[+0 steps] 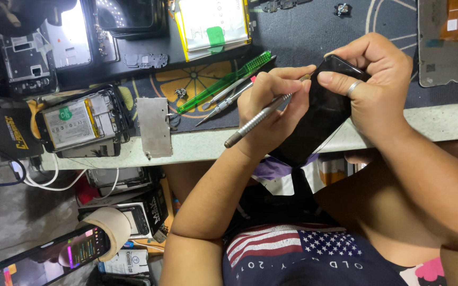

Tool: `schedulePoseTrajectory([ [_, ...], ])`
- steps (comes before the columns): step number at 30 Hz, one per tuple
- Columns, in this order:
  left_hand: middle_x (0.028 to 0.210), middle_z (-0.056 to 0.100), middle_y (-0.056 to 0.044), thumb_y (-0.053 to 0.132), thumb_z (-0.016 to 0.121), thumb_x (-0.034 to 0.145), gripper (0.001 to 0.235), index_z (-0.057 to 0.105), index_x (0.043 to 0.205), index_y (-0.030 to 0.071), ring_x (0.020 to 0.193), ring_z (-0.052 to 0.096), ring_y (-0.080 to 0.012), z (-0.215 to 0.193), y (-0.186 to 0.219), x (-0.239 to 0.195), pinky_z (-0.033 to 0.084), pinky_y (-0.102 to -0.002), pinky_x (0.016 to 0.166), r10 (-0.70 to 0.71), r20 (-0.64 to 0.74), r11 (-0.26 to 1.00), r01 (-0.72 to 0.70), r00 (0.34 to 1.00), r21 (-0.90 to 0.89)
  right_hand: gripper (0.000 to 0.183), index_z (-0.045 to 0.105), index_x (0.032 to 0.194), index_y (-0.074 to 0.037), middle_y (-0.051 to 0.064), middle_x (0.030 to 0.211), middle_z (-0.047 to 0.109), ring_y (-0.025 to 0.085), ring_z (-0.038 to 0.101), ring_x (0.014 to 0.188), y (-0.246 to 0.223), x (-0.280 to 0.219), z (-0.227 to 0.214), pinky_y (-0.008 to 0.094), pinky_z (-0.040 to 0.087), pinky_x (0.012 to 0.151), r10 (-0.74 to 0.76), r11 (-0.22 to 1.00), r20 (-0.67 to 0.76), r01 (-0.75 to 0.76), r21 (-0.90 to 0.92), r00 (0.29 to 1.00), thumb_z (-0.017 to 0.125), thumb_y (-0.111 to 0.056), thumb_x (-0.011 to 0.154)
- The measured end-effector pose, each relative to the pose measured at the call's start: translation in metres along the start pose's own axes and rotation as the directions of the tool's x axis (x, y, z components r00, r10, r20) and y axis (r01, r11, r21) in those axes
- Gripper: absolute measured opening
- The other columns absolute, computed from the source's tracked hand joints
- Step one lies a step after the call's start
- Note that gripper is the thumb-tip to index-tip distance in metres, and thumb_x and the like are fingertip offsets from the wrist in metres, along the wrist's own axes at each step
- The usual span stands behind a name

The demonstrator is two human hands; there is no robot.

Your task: The person uses a metal prying tool and tweezers to carefully pry open the back cover of a smartphone, then removes the cover to expose the internal components.

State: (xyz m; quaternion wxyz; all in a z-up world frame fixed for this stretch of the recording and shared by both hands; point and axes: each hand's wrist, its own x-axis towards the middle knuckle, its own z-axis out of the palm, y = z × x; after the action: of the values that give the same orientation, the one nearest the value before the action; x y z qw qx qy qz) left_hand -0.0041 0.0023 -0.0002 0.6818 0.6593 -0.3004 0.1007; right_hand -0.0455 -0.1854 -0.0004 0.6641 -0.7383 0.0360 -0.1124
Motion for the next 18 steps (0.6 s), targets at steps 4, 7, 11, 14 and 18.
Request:
schedulePoseTrajectory([
  [4,0.113,0.073,-0.023,-0.008,0.075,0.096,0.027,0.051,0.104,0.002,0.09,0.077,-0.0164,0.0,-0.002,-0.001,0.061,-0.021,0.069,-0.015,0.006,1.0,0.015,1.0,-0.016,0.019,0.065,0.103,-0.001,0.001,0.091,0.069,0.003,0.06,0.08,-0.007,0.003,0.003,0.018,0.048,0.077,0.022,1.0,-0.02,-0.022,0.012,1.0,0.083,0.001,0.096],
  [7,0.111,0.074,-0.022,-0.008,0.074,0.097,0.026,0.052,0.104,0.003,0.087,0.077,-0.0142,-0.001,-0.003,-0.001,0.06,-0.02,0.065,-0.009,0.013,1.0,0.009,1.0,-0.022,0.021,0.064,0.102,-0.004,-0.001,0.093,0.068,0.003,0.06,0.08,-0.013,0.007,0.004,0.018,0.05,0.078,0.061,0.996,-0.06,-0.057,0.075,0.996,0.081,0.001,0.09],
  [11,0.109,0.073,-0.021,-0.008,0.074,0.097,0.025,0.052,0.104,0.003,0.087,0.077,-0.014,-0.001,-0.005,0.0,0.059,-0.019,0.062,0.005,0.023,1.0,-0.004,1.0,-0.021,0.022,0.063,0.103,-0.004,0.0,0.091,0.068,0.003,0.06,0.078,-0.018,0.008,0.003,0.017,0.049,0.076,0.066,0.994,-0.067,-0.06,0.089,0.996,0.081,0.002,0.091],
  [14,0.111,0.073,-0.022,-0.008,0.074,0.097,0.025,0.052,0.104,0.003,0.085,0.076,-0.0123,-0.002,-0.004,-0.001,0.059,-0.019,0.061,-0.01,0.032,1.0,0.01,0.999,-0.027,0.022,0.064,0.102,-0.004,0.0,0.087,0.067,0.003,0.058,0.075,-0.017,0.009,0.001,0.017,0.047,0.074,0.069,0.995,-0.082,-0.063,0.079,0.994,0.082,0.003,0.091],
  [18,0.111,0.073,-0.022,-0.008,0.074,0.097,0.026,0.052,0.105,0.003,0.087,0.077,-0.0152,-0.002,-0.002,-0.001,0.059,-0.02,0.061,-0.022,0.049,0.999,0.024,0.999,-0.039,0.023,0.064,0.101,-0.004,-0.001,0.084,0.066,0.002,0.055,0.073,-0.015,0.012,-0.004,0.016,0.044,0.071,0.073,0.995,-0.095,-0.066,0.069,0.993,0.082,0.003,0.09],
])
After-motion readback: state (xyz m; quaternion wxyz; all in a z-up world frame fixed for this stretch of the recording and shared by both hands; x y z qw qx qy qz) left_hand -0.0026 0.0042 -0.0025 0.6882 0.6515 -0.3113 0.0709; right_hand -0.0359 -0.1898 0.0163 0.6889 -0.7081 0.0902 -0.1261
